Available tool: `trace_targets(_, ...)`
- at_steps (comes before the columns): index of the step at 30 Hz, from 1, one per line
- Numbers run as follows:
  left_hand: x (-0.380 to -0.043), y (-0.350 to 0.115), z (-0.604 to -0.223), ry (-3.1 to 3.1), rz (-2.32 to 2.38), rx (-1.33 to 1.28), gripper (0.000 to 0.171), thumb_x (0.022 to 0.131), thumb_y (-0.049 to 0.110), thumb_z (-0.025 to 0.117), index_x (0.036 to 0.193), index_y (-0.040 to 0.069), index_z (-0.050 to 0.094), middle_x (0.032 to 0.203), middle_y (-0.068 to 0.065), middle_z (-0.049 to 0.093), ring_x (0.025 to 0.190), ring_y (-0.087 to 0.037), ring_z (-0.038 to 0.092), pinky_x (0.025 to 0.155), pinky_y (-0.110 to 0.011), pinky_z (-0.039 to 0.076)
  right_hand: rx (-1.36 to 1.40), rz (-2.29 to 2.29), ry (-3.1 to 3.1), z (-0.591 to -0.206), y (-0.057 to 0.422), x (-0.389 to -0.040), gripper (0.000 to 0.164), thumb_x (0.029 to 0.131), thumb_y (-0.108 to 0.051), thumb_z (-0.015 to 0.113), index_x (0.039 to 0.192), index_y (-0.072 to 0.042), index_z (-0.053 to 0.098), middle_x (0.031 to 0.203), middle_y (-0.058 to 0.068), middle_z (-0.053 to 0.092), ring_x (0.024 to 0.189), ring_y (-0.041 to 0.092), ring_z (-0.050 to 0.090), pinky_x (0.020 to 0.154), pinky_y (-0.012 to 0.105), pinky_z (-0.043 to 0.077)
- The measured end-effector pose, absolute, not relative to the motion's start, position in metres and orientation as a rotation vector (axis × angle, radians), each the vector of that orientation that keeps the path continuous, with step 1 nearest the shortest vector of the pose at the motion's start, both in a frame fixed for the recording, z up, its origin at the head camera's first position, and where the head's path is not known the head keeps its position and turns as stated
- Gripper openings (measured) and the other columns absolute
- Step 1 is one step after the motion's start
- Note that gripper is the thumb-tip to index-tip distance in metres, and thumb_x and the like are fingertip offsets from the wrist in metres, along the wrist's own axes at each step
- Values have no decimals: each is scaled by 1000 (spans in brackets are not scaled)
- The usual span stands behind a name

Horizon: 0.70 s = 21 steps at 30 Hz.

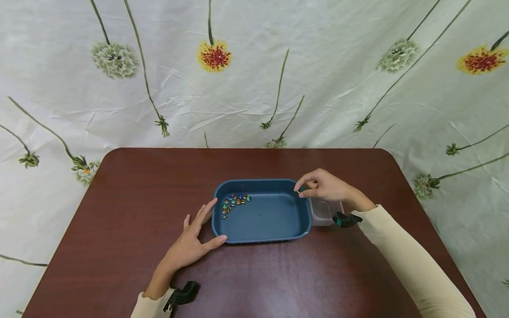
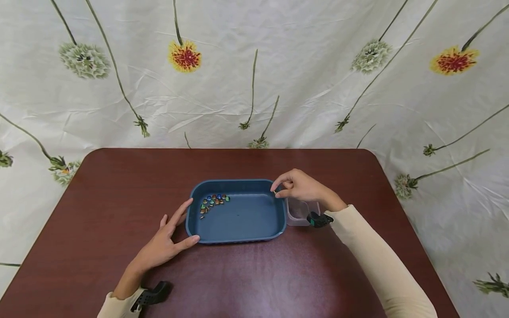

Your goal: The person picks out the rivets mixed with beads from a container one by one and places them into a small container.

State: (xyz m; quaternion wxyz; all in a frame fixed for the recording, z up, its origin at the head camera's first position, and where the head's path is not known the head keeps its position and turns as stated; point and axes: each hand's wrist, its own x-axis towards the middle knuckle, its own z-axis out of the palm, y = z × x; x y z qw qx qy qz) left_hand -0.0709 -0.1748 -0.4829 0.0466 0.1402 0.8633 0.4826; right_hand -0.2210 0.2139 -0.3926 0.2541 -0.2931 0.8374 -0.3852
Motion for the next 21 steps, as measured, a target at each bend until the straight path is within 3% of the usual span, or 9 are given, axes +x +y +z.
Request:
trace_targets(7,-72,-174,-483,2634,1473,429,95,90,35,76,162,34,14,159,-12,40,155,-41,7,112,-74,-10,-763,-1086,2276,-395,229,-218,19,93,-10,72,110,-1,73,54,-6,17,44,7,23,74,28,53)
trace_targets(9,-72,-175,-483,2636,1474,433,95,90,35,76,162,33,14,158,-12,40,155,-42,7,111,-74,-10,-753,-1101,2276,-396,232,-218,18,93,-9,72,109,-2,73,55,-6,17,47,7,35,82,29,55)
trace_targets(12,-71,-175,-483,2636,1475,426,96,90,35,77,162,34,14,158,-11,40,155,-41,7,112,-73,-10,-741,-1118,2280,-398,237,-216,17,92,-7,73,108,-4,74,55,-7,17,67,8,59,88,29,55)
trace_targets(13,-71,-175,-483,2636,1475,425,96,89,35,77,162,34,14,158,-11,40,155,-40,7,112,-73,-10,-735,-1120,2285,-399,238,-216,17,91,-8,74,108,-4,74,56,-7,17,69,8,59,88,28,54)
trace_targets(15,-71,-174,-482,2636,1474,420,96,89,35,77,162,34,14,158,-10,41,155,-40,7,112,-73,-9,-731,-1112,2304,-399,240,-215,17,91,-9,74,107,-5,74,56,-7,18,66,7,56,80,24,53)
trace_targets(19,-70,-174,-482,2634,1476,421,96,89,35,77,162,34,14,158,-11,41,155,-40,7,112,-73,-10,-716,-1087,2356,-399,246,-214,18,91,-12,75,108,-6,75,55,-6,21,49,7,21,57,22,37)
trace_targets(21,-70,-174,-483,2634,1477,420,97,89,35,78,162,33,15,158,-11,41,155,-40,7,112,-73,-10,-704,-1091,2369,-399,249,-213,19,91,-12,75,108,-4,74,55,-5,21,48,6,20,52,24,33)
